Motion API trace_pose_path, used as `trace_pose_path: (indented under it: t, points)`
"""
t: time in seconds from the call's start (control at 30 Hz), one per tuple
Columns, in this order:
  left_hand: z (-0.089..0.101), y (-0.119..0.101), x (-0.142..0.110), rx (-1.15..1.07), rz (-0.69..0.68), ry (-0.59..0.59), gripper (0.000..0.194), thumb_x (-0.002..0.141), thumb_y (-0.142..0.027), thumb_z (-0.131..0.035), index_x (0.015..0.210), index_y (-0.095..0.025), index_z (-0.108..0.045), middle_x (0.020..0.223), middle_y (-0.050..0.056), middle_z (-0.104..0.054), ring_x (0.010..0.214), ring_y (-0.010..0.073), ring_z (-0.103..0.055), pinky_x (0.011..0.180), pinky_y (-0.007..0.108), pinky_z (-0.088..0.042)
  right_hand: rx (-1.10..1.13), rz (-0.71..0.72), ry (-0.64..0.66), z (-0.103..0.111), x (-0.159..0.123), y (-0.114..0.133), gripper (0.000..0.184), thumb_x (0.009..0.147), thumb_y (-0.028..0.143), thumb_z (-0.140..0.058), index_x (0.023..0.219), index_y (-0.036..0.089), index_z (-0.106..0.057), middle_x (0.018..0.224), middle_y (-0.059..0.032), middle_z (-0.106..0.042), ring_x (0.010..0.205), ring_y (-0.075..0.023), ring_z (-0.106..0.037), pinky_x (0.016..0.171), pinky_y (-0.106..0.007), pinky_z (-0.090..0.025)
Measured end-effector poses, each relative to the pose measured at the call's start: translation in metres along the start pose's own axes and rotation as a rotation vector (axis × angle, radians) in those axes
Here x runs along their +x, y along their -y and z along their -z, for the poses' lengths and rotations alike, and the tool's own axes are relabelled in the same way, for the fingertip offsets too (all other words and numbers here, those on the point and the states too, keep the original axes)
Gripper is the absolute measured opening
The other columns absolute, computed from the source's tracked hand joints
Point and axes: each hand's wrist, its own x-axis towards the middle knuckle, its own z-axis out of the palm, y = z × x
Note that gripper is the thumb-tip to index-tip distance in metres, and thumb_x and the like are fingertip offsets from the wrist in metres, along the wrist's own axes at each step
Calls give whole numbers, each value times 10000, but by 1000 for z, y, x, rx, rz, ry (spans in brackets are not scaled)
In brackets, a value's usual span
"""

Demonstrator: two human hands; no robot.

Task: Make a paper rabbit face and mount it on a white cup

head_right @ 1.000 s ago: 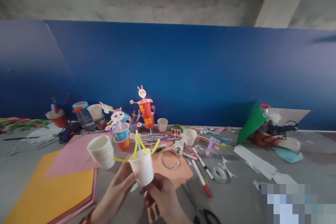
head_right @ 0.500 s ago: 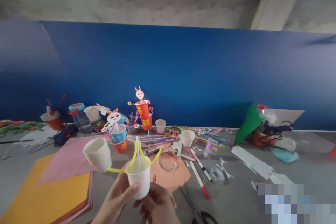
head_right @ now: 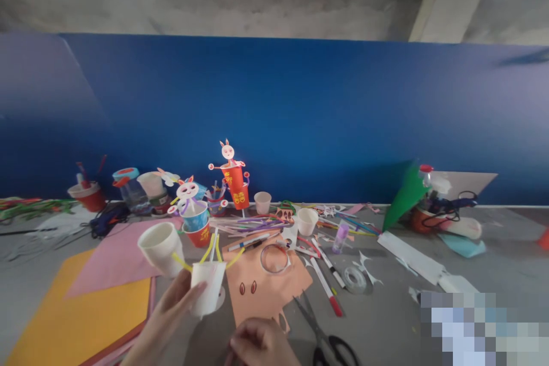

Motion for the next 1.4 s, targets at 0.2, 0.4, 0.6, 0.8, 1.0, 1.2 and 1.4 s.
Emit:
trace_pose_path:
  t: [0.2, 0.4, 0.6, 0.8, 1.0, 1.2, 1.4]
  points:
    - [31, 7, 12, 343, 25, 47, 458, 733, -627, -699, 853, -194, -606, 833, 57, -737, 782, 276, -690, 609, 306, -531, -271, 101, -119, 26, -17, -5, 327, 860, 473, -595, 787, 163, -672, 749, -27, -704, 554, -104, -545, 487, -188, -371]
    - [40, 14, 27, 700, -149, -18, 362, 820, -571, -606, 875, -215, -569, 814, 47, -713, 766, 272, -672, 676, 342, -522, -611, 241, -277, 40, -23, 3, 184, 873, 292, -551, 798, 193, -687, 729, -22, -692, 679, -175, -618, 621, -242, -421]
    - [39, 9, 31, 749, -133, 18, 340, 866, -541, -507, 889, -208, -573, 844, 64, -721, 825, 281, -683, 674, 330, -521, -733, 249, -344, 49, -27, 0, 202, 905, 335, -540, 822, 214, -679, 756, -24, -682, 694, -177, -618, 621, -243, -416]
    - [38, 10, 26, 751, -127, 13, 351, 862, -537, -525, 964, -205, -570, 874, 68, -729, 807, 277, -685, 695, 348, -535, -796, 293, -352, 52, -26, -7, 229, 945, 357, -509, 834, 216, -652, 775, -33, -677, 717, -186, -628, 663, -258, -430]
    - [40, 21, 29, 805, -137, -7, 644, 901, -541, -476, 1405, -156, -365, 1053, 131, -730, 901, 303, -717, 749, 375, -543, -829, 313, -360, 52, -24, -8, 240, 949, 374, -521, 829, 218, -658, 769, -30, -683, 706, -187, -629, 652, -261, -427]
    - [39, 18, 24, 1087, -160, -82, 602, 978, -461, -317, 1461, -102, -289, 1089, 165, -713, 925, 328, -710, 741, 416, -529, -885, 322, -348, 50, -24, -3, 201, 936, 316, -528, 823, 215, -660, 775, -27, -684, 699, -180, -618, 646, -257, -417]
    - [25, 3, -1, 1291, -517, -241, 380, 984, -392, -400, 1236, -143, -537, 1206, 180, -634, 1069, 350, -617, 861, 455, -480, -922, 337, -317, 48, -22, -3, 199, 929, 292, -515, 820, 208, -660, 766, -27, -673, 695, -171, -600, 648, -253, -410]
